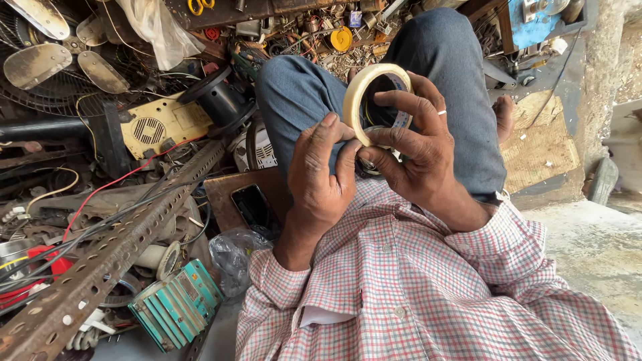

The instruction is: The person sits cross-legged on the floor and repairs a small electrical component, likely a fan motor. They manipulate the wires, wrap the component with tape, and apply a substance from a packet to the component.

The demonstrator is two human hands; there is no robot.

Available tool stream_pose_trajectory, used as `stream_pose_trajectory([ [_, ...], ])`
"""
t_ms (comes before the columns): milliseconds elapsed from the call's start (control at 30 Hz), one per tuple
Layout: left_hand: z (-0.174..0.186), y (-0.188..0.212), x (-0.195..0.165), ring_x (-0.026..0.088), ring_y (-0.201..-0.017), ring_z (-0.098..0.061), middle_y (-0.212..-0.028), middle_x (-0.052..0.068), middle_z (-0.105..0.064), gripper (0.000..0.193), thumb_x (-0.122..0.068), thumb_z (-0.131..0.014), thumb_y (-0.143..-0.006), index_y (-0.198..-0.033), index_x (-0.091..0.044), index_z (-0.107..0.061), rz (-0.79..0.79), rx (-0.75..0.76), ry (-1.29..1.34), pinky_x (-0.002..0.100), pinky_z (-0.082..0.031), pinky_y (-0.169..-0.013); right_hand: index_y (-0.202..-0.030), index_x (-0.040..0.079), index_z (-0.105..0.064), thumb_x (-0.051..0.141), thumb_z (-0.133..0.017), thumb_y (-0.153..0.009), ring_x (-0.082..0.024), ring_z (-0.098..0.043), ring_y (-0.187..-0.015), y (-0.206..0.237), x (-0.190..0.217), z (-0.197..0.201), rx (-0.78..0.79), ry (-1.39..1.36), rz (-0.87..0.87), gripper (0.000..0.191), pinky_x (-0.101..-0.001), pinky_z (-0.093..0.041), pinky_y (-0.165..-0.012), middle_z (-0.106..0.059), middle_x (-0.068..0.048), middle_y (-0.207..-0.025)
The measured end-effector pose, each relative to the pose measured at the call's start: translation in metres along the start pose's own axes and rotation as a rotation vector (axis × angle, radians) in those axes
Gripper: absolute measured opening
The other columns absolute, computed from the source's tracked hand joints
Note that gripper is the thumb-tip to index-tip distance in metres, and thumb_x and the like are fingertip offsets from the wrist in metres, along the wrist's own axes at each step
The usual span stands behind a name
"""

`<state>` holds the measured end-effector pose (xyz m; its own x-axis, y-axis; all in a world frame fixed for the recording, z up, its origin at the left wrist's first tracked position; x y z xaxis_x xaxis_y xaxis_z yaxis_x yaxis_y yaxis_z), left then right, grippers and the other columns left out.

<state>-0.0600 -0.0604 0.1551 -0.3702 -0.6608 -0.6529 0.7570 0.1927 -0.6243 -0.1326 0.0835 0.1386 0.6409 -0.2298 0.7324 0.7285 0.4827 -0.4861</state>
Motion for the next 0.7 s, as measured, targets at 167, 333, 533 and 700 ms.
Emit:
stream_pose_trajectory([
  [167,0.001,0.000,0.009,0.021,-0.104,-0.070,-0.110,0.010,-0.068,0.059,0.004,-0.072,-0.102,-0.151,0.000,-0.038,0.026,0.060,0.051,0.033,-0.061,-0.091,-0.105,0.008,-0.077,0.030,-0.088,-0.086,-0.040,-0.049,-0.147,0.001,-0.006,-0.001,0.006,-0.110,-0.016,0.031,-0.0503,-0.048,-0.116,-0.062,-0.013,-0.138],
  [333,-0.004,0.003,0.018,0.019,-0.101,-0.071,-0.111,0.010,-0.069,0.060,0.002,-0.073,-0.103,-0.151,0.000,-0.037,0.115,0.004,0.201,0.030,-0.062,-0.093,-0.106,0.007,-0.078,0.029,-0.086,-0.090,-0.037,-0.048,-0.143,0.003,-0.008,-0.002,0.014,-0.185,-0.100,0.028,-0.0495,-0.046,-0.117,-0.059,-0.015,-0.141],
  [533,-0.004,0.001,0.016,0.024,-0.106,-0.075,-0.113,0.013,-0.072,0.058,0.002,-0.074,-0.102,-0.148,0.001,-0.037,0.057,-0.043,-0.009,0.033,-0.063,-0.093,-0.104,0.008,-0.078,0.032,-0.088,-0.088,-0.038,-0.048,-0.148,0.002,-0.007,-0.002,-0.017,-0.053,-0.059,0.030,-0.0501,-0.047,-0.117,-0.059,-0.013,-0.141],
  [700,-0.003,-0.007,0.011,0.027,-0.104,-0.074,-0.110,0.016,-0.071,0.054,0.005,-0.074,-0.102,-0.144,0.006,-0.039,-0.049,0.085,-0.142,0.035,-0.064,-0.090,-0.101,0.012,-0.079,0.033,-0.089,-0.087,-0.041,-0.044,-0.148,0.004,-0.008,-0.003,-0.008,0.061,-0.039,0.028,-0.0551,-0.045,-0.118,-0.059,-0.012,-0.142],
])
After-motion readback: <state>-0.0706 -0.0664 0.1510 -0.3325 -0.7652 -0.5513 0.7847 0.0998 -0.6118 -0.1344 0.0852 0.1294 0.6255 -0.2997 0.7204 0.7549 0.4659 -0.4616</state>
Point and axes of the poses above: each hand's wrist, its own y-axis away from the middle knuckle, its own z-axis out of the back of the hand, x = y × z, the point moved 5 cm from there along -y, towards the middle knuckle
